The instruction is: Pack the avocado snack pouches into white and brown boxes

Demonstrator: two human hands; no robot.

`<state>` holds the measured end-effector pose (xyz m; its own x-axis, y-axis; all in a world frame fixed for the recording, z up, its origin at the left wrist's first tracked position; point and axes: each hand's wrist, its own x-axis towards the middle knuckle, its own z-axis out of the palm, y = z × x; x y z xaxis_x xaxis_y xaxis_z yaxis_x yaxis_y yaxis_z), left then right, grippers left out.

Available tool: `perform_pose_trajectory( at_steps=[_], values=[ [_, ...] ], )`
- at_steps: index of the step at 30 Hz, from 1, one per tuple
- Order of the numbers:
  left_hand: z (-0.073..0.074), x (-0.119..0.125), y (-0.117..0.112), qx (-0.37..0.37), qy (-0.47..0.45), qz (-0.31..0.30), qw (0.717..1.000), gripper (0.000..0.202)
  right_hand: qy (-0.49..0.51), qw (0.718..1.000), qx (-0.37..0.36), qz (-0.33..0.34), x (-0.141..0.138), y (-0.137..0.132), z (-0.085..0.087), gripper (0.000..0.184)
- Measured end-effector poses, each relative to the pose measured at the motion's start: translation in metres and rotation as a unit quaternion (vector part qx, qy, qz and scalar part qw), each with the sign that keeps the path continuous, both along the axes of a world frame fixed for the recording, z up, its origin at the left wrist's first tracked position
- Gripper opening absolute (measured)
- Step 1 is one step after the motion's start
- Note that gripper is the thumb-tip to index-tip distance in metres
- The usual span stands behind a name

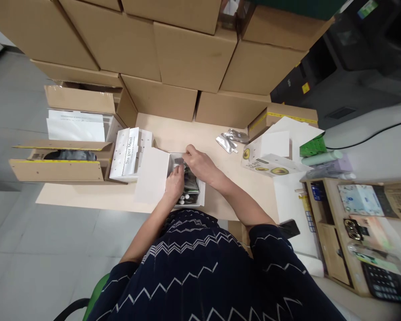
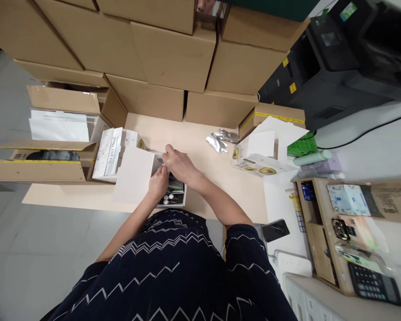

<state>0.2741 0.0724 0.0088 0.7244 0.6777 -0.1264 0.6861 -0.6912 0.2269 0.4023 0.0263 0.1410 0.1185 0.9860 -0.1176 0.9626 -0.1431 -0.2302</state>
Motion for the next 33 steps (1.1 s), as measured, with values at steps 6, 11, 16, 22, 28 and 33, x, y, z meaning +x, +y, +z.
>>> perform_pose_trajectory(
  at_steps=[6,11,16,22,28,33],
  values=[
    [0.002,0.000,0.000,0.001,-0.012,0.007,1.000,0.042,0.017,0.999,0.044,-0.004,0.014,0.001,-0.008,0.028],
    [0.004,0.004,0.003,0.024,-0.014,-0.016,0.999,0.048,0.127,0.988,0.089,-0.006,0.014,-0.011,-0.015,0.025],
    [0.011,0.010,0.005,0.045,0.049,-0.067,0.996,0.060,0.319,0.915,0.237,-0.076,0.034,-0.029,-0.037,0.019],
    [0.011,0.011,0.004,0.044,0.039,-0.066,0.996,0.060,0.199,0.880,0.123,-0.413,0.143,-0.036,-0.120,0.029],
    [0.007,0.010,0.001,0.033,0.031,-0.055,0.997,0.056,0.045,0.872,-0.109,-0.474,0.215,-0.055,-0.196,0.061],
    [0.011,0.010,0.001,0.017,0.028,-0.041,0.999,0.052,-0.003,0.876,-0.087,-0.474,0.200,-0.065,-0.228,0.045]
  ],
)
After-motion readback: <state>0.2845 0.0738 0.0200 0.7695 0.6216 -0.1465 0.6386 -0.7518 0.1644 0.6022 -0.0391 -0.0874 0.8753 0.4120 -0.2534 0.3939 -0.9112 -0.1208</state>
